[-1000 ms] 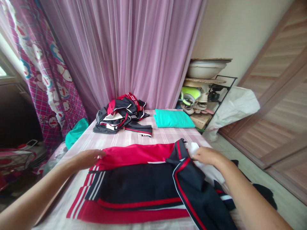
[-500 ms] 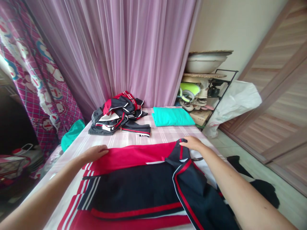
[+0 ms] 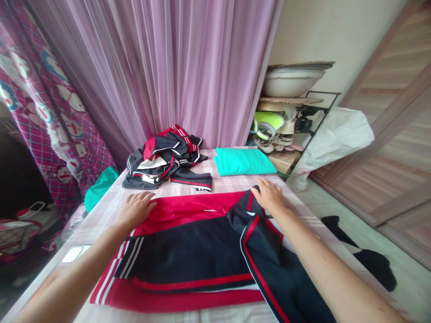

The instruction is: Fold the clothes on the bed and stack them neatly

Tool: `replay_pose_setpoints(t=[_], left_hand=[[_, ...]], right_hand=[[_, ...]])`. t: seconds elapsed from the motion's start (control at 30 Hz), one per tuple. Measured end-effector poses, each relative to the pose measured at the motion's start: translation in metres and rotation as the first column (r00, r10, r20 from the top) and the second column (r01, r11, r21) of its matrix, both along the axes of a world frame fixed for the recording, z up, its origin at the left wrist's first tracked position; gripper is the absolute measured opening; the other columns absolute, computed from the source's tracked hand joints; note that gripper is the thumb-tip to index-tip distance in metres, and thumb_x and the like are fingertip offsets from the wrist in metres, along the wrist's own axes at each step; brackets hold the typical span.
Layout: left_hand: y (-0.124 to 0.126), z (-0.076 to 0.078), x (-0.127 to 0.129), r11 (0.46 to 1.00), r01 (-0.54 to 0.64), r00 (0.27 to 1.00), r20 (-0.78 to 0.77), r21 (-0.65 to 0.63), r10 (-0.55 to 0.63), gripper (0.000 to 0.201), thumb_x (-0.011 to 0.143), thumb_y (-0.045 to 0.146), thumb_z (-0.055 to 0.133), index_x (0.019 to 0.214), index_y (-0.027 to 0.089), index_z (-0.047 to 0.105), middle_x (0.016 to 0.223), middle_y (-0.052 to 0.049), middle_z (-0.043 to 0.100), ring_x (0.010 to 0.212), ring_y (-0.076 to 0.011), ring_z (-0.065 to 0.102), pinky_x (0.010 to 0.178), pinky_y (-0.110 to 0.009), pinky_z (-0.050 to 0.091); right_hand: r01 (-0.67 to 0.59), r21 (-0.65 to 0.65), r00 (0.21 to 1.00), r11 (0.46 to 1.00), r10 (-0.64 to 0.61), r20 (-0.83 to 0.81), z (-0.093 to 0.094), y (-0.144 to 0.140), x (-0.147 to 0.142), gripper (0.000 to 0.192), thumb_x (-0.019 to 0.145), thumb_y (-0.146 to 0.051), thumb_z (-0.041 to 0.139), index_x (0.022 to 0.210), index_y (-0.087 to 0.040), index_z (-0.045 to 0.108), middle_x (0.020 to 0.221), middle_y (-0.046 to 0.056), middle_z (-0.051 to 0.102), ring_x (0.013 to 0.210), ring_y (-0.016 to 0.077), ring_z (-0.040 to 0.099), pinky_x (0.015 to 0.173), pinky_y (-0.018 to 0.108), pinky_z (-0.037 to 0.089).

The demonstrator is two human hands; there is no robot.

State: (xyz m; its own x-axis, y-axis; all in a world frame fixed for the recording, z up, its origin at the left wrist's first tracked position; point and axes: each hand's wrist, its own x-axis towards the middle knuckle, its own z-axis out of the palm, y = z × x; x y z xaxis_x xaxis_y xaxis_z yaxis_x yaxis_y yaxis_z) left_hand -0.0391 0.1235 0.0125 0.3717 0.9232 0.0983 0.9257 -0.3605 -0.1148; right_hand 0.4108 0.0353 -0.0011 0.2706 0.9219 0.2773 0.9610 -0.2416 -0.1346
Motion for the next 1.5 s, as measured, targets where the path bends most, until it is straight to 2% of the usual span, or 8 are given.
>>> replay_pose_setpoints(t=[0.23,0.4,0.53,0.67,0.97,1.1,1.23,1.5], left_hand=[[-0.029,-0.015,-0.002,0.977,0.188,0.975,0.141,-0.098,-0.173,0.036,0.090,0.044,0.050,0.117,0.028,0.067,0.116,-0.007,0.069,0.110,-0.0257,0.062,0.098,-0.040,0.046],[-0.026,-0.020,-0.013,0.979,0.102,0.992,0.097,-0.177,-0.086,0.037,0.089,0.038,0.053,0.120,0.021,0.064,0.122,-0.011,0.067,0.114,-0.0266,0.062,0.099,-0.039,0.046],[-0.028,-0.011,-0.010,0.975,0.127,0.992,0.002,-0.185,-0.128,0.037,0.089,0.032,0.056,0.122,0.018,0.062,0.125,-0.014,0.065,0.117,-0.0267,0.061,0.099,-0.038,0.045],[-0.029,0.005,0.000,0.983,0.123,0.987,-0.086,-0.135,-0.135,0.024,0.091,0.021,0.049,0.108,0.017,0.066,0.109,-0.013,0.070,0.106,-0.0262,0.065,0.091,-0.037,0.046],[-0.013,0.053,0.003,0.990,0.137,0.986,-0.092,-0.042,-0.141,0.030,0.095,0.018,0.037,0.098,0.016,0.067,0.097,-0.011,0.067,0.091,-0.0216,0.063,0.085,-0.033,0.043],[-0.021,0.037,-0.016,0.941,0.246,0.963,-0.052,-0.231,-0.264,0.023,0.092,0.031,0.050,0.091,0.020,0.070,0.098,-0.008,0.071,0.093,-0.0213,0.065,0.086,-0.031,0.045],[-0.030,0.022,-0.026,0.947,0.119,0.983,-0.099,-0.299,-0.155,0.030,0.093,0.045,0.048,0.101,0.026,0.069,0.104,-0.006,0.073,0.095,-0.0218,0.068,0.081,-0.030,0.047],[-0.018,0.019,0.028,0.980,0.171,0.985,-0.001,-0.103,-0.172,0.044,0.098,0.040,0.033,0.124,0.023,0.065,0.125,-0.011,0.068,0.118,-0.0254,0.061,0.102,-0.040,0.043]], right_hand=[[-0.535,-0.239,0.835,0.810,0.466,-0.292,0.005,-0.019,-0.051,0.036,0.081,-0.038,0.065,0.114,-0.026,0.070,0.117,0.006,0.070,0.109,0.0248,0.063,0.093,0.033,0.046],[-0.432,-0.338,0.900,0.836,0.373,-0.226,-0.005,-0.024,-0.061,0.035,0.075,-0.013,0.058,0.105,-0.025,0.071,0.106,0.004,0.070,0.099,0.0203,0.064,0.084,0.028,0.044],[-0.339,-0.156,0.931,0.928,0.307,-0.196,0.006,-0.014,-0.045,0.029,0.080,-0.013,0.051,0.094,-0.024,0.074,0.100,0.003,0.071,0.095,0.0188,0.064,0.084,0.027,0.044],[-0.214,0.035,0.956,0.976,0.216,-0.200,0.020,-0.004,-0.032,0.031,0.083,-0.015,0.051,0.101,-0.023,0.075,0.106,0.004,0.071,0.094,0.0195,0.064,0.086,0.028,0.047],[-0.264,-0.049,0.961,0.963,0.259,-0.094,0.030,-0.012,-0.033,0.037,0.087,-0.016,0.049,0.111,-0.027,0.075,0.116,0.004,0.070,0.107,0.0211,0.064,0.092,0.029,0.047],[-0.344,-0.347,0.939,0.873,0.330,-0.101,0.029,-0.022,-0.036,0.039,0.085,-0.015,0.049,0.106,-0.030,0.077,0.113,0.003,0.073,0.106,0.0209,0.065,0.091,0.029,0.047],[-0.300,-0.521,0.950,0.799,0.300,-0.087,0.027,-0.027,-0.041,0.037,0.084,-0.016,0.051,0.105,-0.031,0.077,0.113,0.002,0.074,0.106,0.0207,0.066,0.088,0.028,0.047],[-0.275,-0.224,0.961,0.935,0.276,-0.029,0.043,-0.001,-0.074,0.038,0.095,-0.029,0.040,0.112,-0.025,0.073,0.118,0.008,0.072,0.109,0.0224,0.065,0.095,0.032,0.045]])
